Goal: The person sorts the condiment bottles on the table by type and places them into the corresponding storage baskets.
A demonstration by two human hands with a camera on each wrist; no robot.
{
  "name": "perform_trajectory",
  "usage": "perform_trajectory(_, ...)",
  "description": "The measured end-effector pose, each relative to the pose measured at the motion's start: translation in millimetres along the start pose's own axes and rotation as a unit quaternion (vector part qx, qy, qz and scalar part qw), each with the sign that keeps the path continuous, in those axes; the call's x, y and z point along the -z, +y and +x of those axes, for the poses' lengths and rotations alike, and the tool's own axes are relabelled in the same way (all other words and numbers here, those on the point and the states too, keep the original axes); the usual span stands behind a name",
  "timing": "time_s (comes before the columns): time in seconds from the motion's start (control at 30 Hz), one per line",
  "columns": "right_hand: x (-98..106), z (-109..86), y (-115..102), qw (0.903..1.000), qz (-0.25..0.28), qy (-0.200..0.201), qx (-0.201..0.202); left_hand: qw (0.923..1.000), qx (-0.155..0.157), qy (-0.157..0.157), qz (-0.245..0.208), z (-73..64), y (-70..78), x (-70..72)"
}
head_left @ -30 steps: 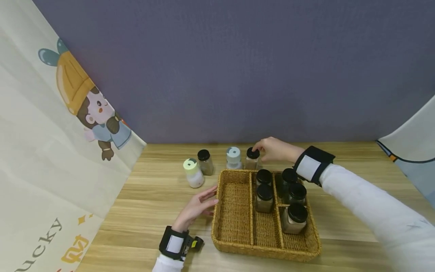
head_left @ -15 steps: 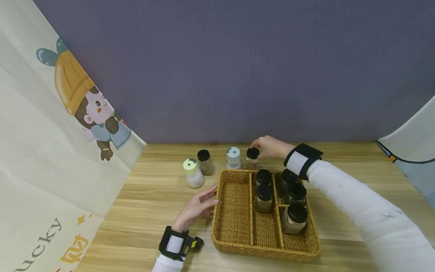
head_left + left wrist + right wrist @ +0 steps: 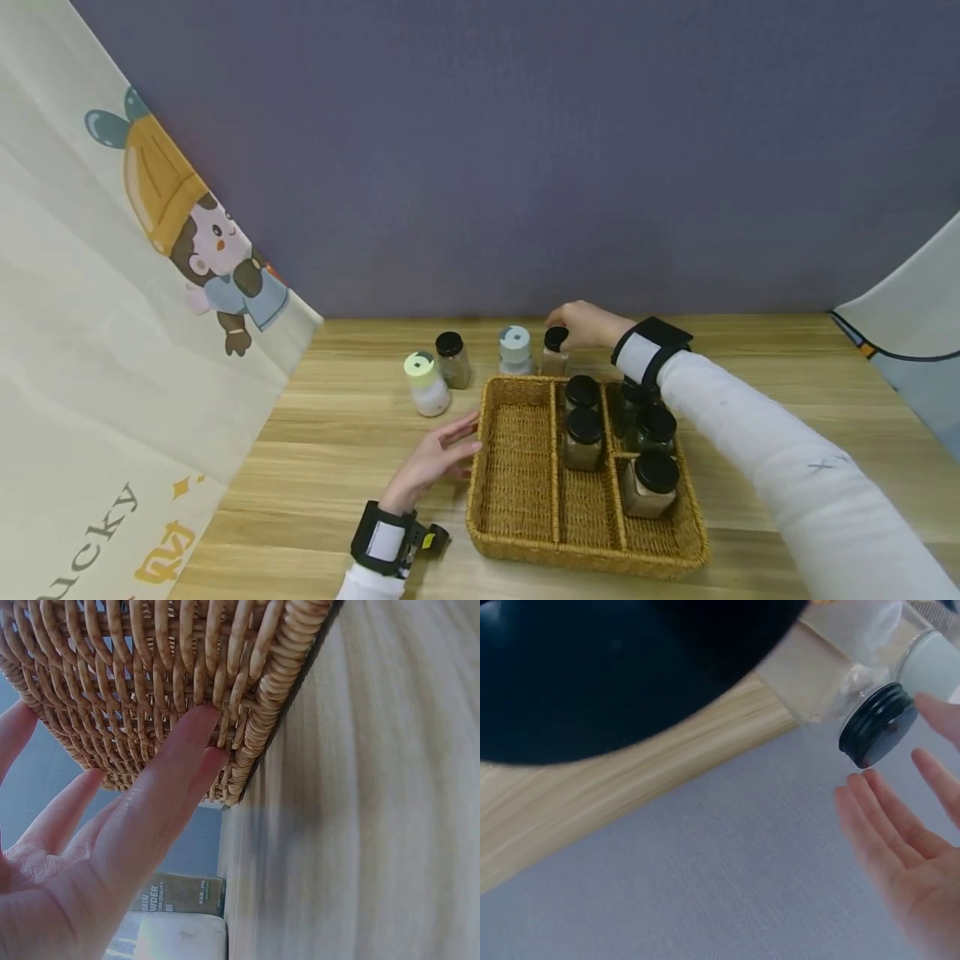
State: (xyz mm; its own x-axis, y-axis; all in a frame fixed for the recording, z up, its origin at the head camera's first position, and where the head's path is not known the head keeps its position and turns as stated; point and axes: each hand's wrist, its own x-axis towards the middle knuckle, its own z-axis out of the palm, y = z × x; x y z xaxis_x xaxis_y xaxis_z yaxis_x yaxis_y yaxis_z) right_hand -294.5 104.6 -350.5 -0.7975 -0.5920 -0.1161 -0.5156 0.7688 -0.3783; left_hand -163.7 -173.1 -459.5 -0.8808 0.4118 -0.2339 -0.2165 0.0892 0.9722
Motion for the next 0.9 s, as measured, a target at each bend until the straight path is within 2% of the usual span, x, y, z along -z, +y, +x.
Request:
perform_trajectory(0.17, 0, 6.6, 1, 0.9998, 0.001, -0.012, -0.015, 1.0000, -0.001, 0.000, -0.002, 1.6, 0.0, -0.6)
perform_trajectory(0.43, 0, 16.1, 8, 0.9998, -0.009, -0.015, -0.005, 0.9999, 0.001, 0.009, -0.006, 9.1, 0.6, -4.4)
perform_trajectory(0.77, 4, 25.3, 14, 0.9991, -0.031, -0.027, -0.004, 0.9999, -0.004, 0.014, -0.008, 6.7, 24.8, -16.5)
perform_trajectory(0.9, 7, 30.2, 16, 0.9983, -0.043, -0.040, -0.006, 0.9997, -0.008, 0.017, -0.013, 12.0, 22.7, -16.5)
